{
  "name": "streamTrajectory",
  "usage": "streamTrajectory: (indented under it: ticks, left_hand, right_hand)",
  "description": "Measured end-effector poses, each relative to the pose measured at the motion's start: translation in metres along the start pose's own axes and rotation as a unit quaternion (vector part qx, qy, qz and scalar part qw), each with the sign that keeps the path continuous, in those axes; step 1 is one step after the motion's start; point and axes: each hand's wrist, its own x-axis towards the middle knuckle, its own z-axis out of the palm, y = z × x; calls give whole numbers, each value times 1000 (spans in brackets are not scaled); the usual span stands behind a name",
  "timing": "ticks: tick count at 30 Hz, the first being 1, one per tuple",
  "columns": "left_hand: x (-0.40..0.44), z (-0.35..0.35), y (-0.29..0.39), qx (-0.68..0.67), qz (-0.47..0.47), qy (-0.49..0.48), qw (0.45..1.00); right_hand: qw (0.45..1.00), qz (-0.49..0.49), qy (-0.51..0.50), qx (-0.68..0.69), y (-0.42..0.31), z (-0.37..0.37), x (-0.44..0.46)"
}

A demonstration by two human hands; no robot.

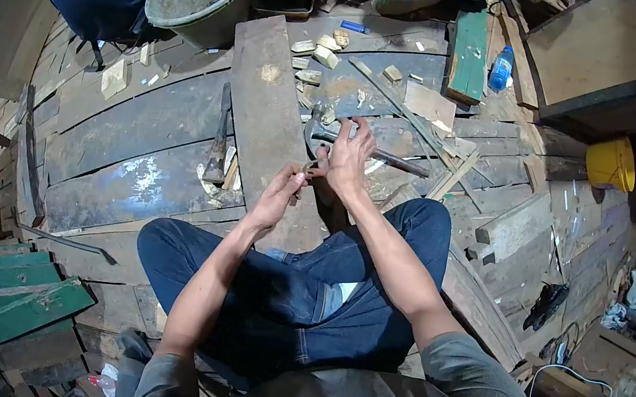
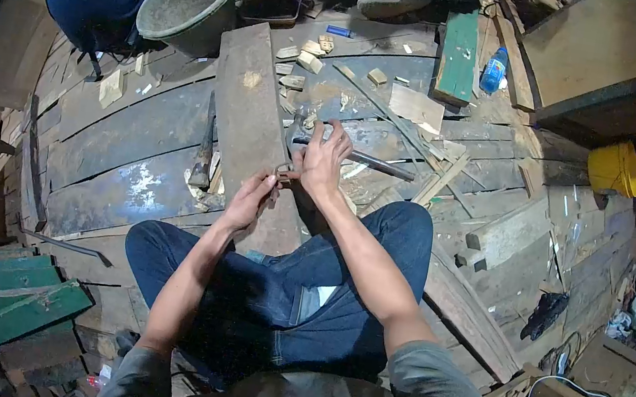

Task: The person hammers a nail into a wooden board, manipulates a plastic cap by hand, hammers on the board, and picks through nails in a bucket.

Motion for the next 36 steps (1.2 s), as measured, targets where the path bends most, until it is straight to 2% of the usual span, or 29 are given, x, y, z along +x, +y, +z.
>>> streamTrajectory:
  ticks: [3, 7, 8, 14, 17, 28, 36]
  left_hand:
    - [3, -4, -6, 0, 15, -13, 1000]
    - [4, 1, -8, -39, 2, 24, 999]
    - [4, -1, -6, 3, 20, 9, 1000]
    - [1, 5, 10, -51, 17, -27, 998]
    - [0, 2, 8, 6, 10, 20, 1000]
    - [1, 4, 3, -51, 8, -7, 999]
    - [-1, 5, 7, -26, -7, -16, 1000]
  right_hand:
    - [1000, -6, -3, -2, -3, -4, -1]
    - [1000, 7, 5, -14, -4, -3, 0]
    - [1000, 3, 5, -16, -3, -2, 0]
    - [999, 5, 4, -46, -1, 4, 1]
    - [999, 9, -3, -43, -4, 1, 1]
    - [999, 5, 4, -53, -2, 2, -1]
    - [997, 27, -20, -72, -4, 4, 0]
